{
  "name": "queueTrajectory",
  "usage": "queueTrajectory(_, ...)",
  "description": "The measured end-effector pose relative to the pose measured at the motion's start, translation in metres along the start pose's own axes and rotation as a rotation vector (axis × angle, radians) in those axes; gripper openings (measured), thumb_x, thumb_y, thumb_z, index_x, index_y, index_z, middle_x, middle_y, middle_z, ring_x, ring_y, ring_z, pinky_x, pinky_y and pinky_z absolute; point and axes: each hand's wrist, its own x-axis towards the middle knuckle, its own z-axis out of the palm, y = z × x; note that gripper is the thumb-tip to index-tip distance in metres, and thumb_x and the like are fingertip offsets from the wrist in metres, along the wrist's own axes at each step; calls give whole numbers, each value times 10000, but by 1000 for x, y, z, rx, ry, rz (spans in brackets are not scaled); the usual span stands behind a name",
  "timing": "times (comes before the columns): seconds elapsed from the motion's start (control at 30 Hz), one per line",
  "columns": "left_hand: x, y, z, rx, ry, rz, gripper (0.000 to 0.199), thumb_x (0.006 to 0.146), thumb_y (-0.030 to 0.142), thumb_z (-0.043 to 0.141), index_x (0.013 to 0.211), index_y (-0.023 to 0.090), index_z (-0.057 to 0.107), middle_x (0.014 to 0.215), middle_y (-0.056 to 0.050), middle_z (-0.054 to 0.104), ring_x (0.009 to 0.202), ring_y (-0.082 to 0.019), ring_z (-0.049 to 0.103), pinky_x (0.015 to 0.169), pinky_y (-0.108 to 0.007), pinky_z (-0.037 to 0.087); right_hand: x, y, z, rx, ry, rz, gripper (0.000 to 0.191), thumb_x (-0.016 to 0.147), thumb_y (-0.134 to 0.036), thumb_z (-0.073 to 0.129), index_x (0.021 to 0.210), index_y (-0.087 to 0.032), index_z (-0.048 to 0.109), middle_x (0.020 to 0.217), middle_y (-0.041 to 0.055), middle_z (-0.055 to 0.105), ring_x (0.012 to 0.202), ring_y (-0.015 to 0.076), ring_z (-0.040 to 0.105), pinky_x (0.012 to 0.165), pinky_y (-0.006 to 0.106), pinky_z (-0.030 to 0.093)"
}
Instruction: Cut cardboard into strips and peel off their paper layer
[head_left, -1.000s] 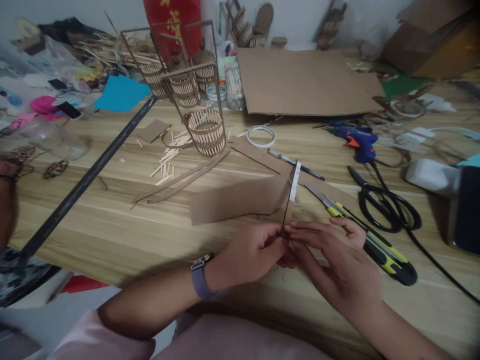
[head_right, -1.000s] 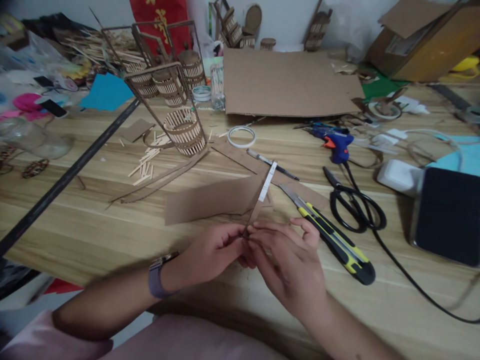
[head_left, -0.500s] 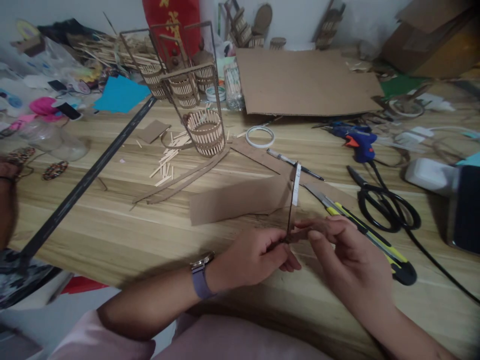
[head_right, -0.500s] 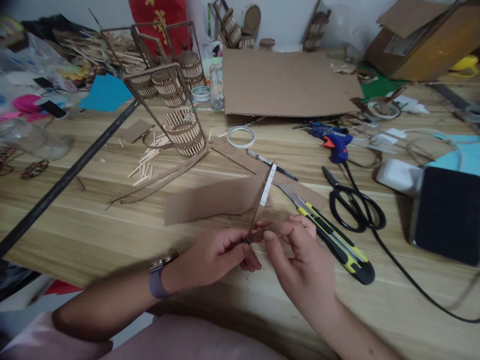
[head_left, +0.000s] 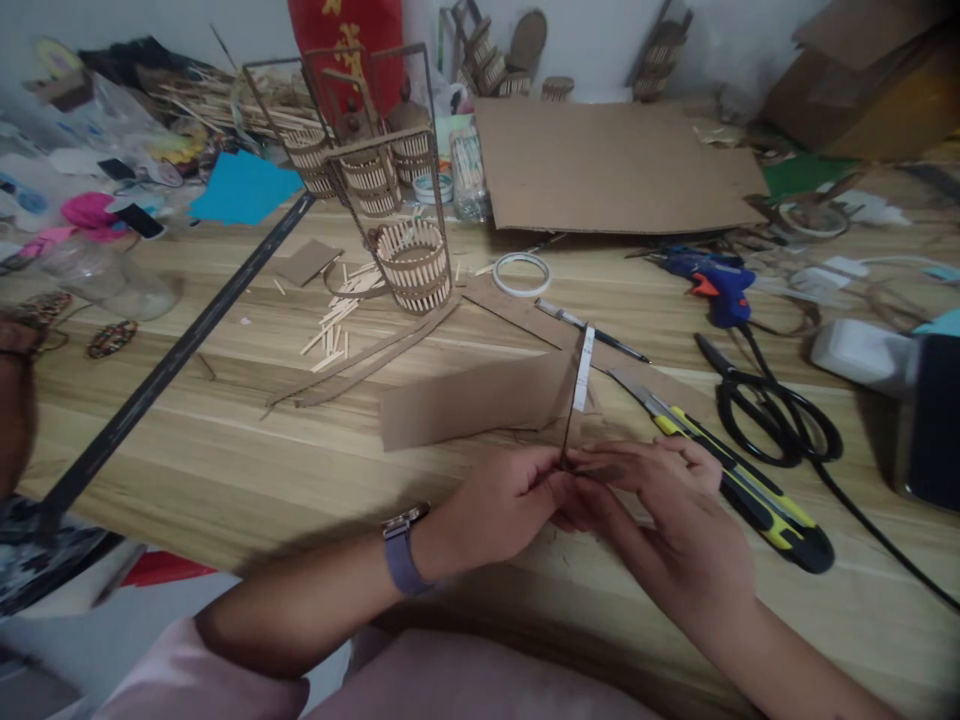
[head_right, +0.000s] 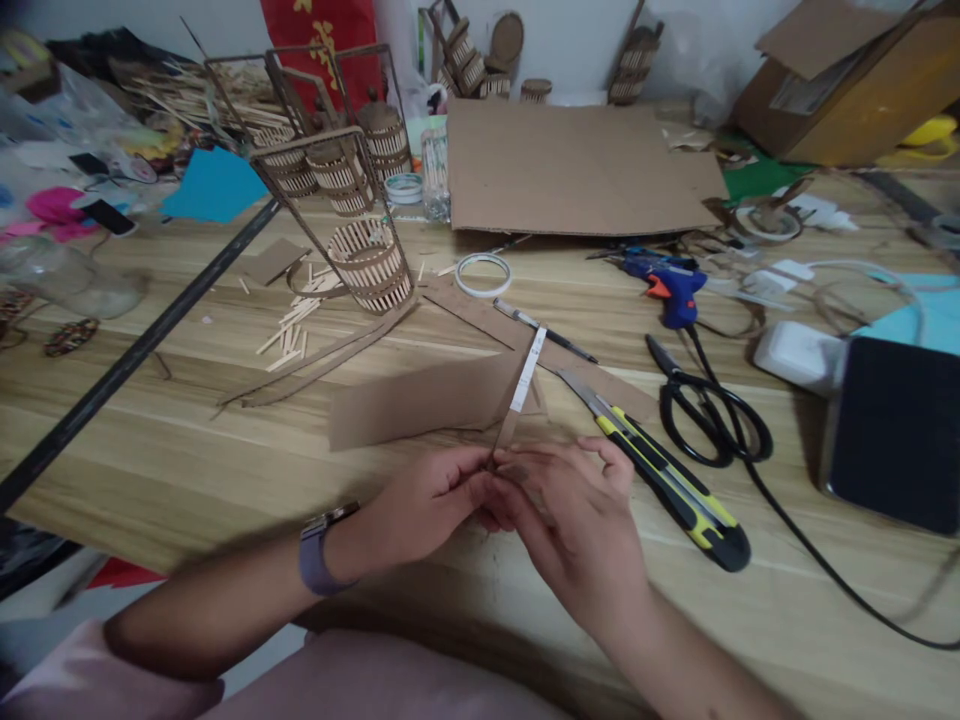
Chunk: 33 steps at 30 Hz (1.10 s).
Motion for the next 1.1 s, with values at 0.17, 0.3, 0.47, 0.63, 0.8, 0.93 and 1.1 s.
queueTrajectory(0.17, -3, 3, 1, 89, -6, 48, 428, 1012, 553, 523, 992, 148, 657, 869, -83, 721, 811, -194, 710, 752, -283, 562, 2, -1, -6, 25, -7, -3, 79, 1027, -266, 561, 1009, -295, 633, 934, -24, 804, 840, 220, 749, 922, 468, 390)
queueTrajectory(0.3, -3, 2, 2, 88, -19, -7, 363, 1015, 471, 512, 991, 137, 652, 882, -106, 743, 830, -206, 729, 772, -302, 574, 4, 0, -7, 42, 20, 36, 120, 1016, -256, 565, 906, -287, 598, 870, -36, 786, 752, 194, 726, 865, 434, 436)
queueTrajectory(0.47, -3, 1, 2, 71, -35, 2, 319, 1019, 409, 496, 1021, 129, 649, 918, -127, 765, 844, -202, 744, 787, -303, 582, 4, 4, -8, 50, 52, 77, 185, 1019, -304, 566, 835, -289, 559, 793, -29, 757, 740, 197, 687, 783, 398, 479)
queueTrajectory(0.63, -3, 1, 3, 138, -23, -27, 294, 1012, 382, 515, 1056, 124, 649, 915, -133, 772, 854, -213, 754, 776, -302, 578, -3, 6, -2, 205, 89, 321, 299, 1001, -358, 591, 732, -279, 486, 707, -11, 674, 663, 186, 628, 623, 341, 485)
queueTrajectory(0.8, 0, -3, 2, -28, -20, -30, 444, 988, 542, 569, 1136, 129, 637, 919, -105, 740, 853, -203, 737, 792, -301, 575, -3, 1, 1, 196, 84, 237, 235, 1018, -340, 570, 793, -284, 535, 780, -16, 736, 746, 192, 658, 739, 375, 484)
queueTrajectory(0.93, 2, -3, 0, -5, 11, 24, 505, 972, 623, 566, 1067, 137, 665, 978, -103, 718, 849, -190, 705, 779, -288, 571, 3, -1, -1, 96, 22, 56, 139, 1023, -353, 581, 899, -291, 591, 884, -40, 780, 775, 189, 714, 865, 422, 420)
queueTrajectory(1.1, 0, -1, 0, 7, 13, 22, 462, 989, 586, 556, 1046, 140, 663, 936, -84, 703, 838, -183, 686, 786, -285, 567, 5, 1, -4, 28, -17, -21, 78, 1031, -247, 551, 976, -279, 596, 911, -42, 787, 775, 176, 731, 895, 416, 387)
